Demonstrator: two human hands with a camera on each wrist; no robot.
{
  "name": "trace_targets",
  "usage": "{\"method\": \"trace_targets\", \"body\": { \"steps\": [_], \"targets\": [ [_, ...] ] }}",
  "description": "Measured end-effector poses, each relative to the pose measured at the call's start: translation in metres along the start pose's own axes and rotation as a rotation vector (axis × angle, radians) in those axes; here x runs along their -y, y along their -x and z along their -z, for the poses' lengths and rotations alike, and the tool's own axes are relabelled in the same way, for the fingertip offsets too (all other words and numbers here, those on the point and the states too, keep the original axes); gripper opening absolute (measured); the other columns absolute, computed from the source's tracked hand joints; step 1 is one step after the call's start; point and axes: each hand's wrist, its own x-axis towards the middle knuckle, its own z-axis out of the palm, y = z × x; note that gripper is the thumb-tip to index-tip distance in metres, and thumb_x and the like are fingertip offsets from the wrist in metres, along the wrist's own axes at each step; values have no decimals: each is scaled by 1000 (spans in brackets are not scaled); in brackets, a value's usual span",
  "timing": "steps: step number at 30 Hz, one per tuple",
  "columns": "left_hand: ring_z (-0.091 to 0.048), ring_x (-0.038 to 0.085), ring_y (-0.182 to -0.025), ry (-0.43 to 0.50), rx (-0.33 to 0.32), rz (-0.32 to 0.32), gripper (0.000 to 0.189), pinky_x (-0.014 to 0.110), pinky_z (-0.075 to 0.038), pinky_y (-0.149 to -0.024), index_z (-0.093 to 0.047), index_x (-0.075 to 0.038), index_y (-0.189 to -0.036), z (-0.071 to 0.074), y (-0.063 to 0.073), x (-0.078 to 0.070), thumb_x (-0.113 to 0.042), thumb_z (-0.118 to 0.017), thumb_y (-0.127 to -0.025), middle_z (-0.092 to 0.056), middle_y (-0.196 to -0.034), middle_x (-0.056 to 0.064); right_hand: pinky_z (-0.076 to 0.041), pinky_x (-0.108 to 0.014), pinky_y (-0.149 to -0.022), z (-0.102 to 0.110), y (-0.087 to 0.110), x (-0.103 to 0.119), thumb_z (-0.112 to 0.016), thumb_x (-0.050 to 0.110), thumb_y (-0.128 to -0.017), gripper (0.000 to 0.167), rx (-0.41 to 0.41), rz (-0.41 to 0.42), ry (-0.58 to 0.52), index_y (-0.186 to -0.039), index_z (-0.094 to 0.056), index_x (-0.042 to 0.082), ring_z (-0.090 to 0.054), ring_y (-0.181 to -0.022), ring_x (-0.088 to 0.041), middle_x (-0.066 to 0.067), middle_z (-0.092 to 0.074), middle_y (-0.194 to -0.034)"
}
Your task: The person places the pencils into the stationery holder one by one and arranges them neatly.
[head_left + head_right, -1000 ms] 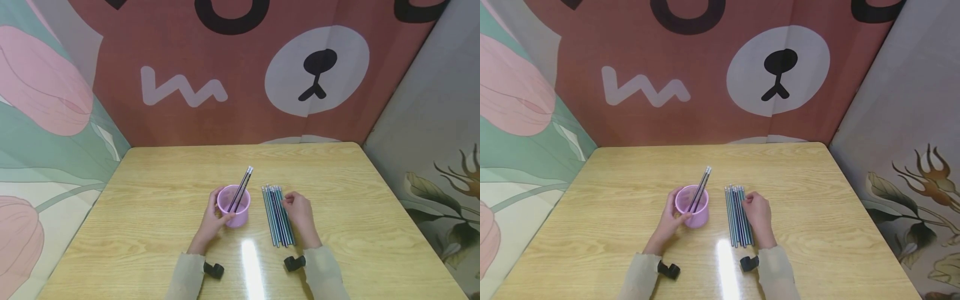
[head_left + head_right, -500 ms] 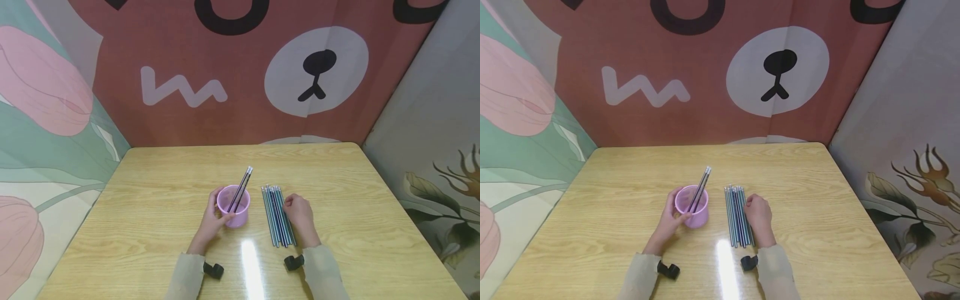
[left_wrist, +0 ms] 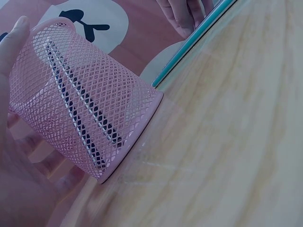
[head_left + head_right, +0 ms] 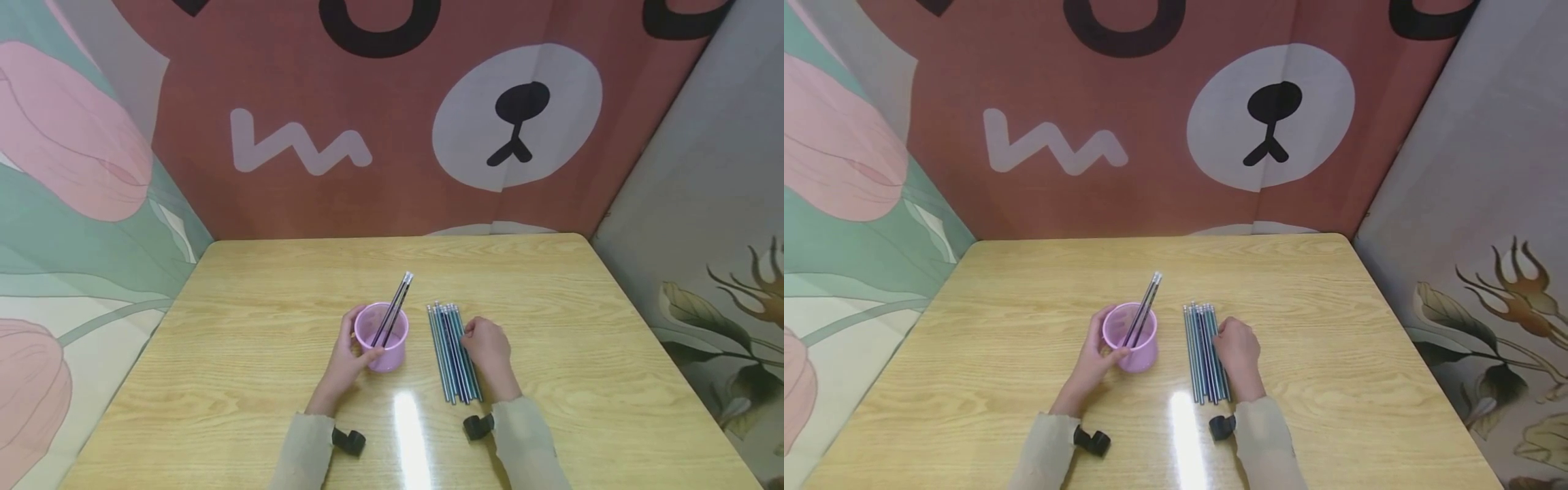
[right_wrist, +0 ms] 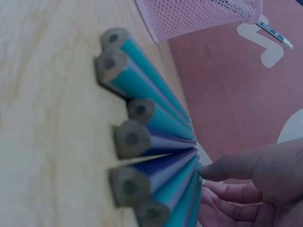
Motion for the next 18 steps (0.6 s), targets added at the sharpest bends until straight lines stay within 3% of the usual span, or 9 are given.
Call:
{"method": "trace_targets", "body": {
  "steps": [9, 18],
  "targets": [
    [-49, 42, -126, -2, 1, -4, 82, 58, -41, -108, -29, -18, -148, 1, 0, 2, -11, -76, -81, -42, -145, 16, -48, -26, -54, -2, 0, 2, -69, 14, -84, 19, 32, -25, -1, -95, -66, -1, -61, -68, -20, -14, -70, -89],
    [-51, 42, -124, 2, 2, -7, 82, 56, -43, -106, -30, -18, -148, 1, 0, 0, -11, -76, -80, -43, -143, 17, -53, -30, -62, -1, 0, -6, -68, 15, -87, 22, 23, -1, -145, -98, -66, -4, -63, -74, -22, -17, -69, -91]
  ]
}}
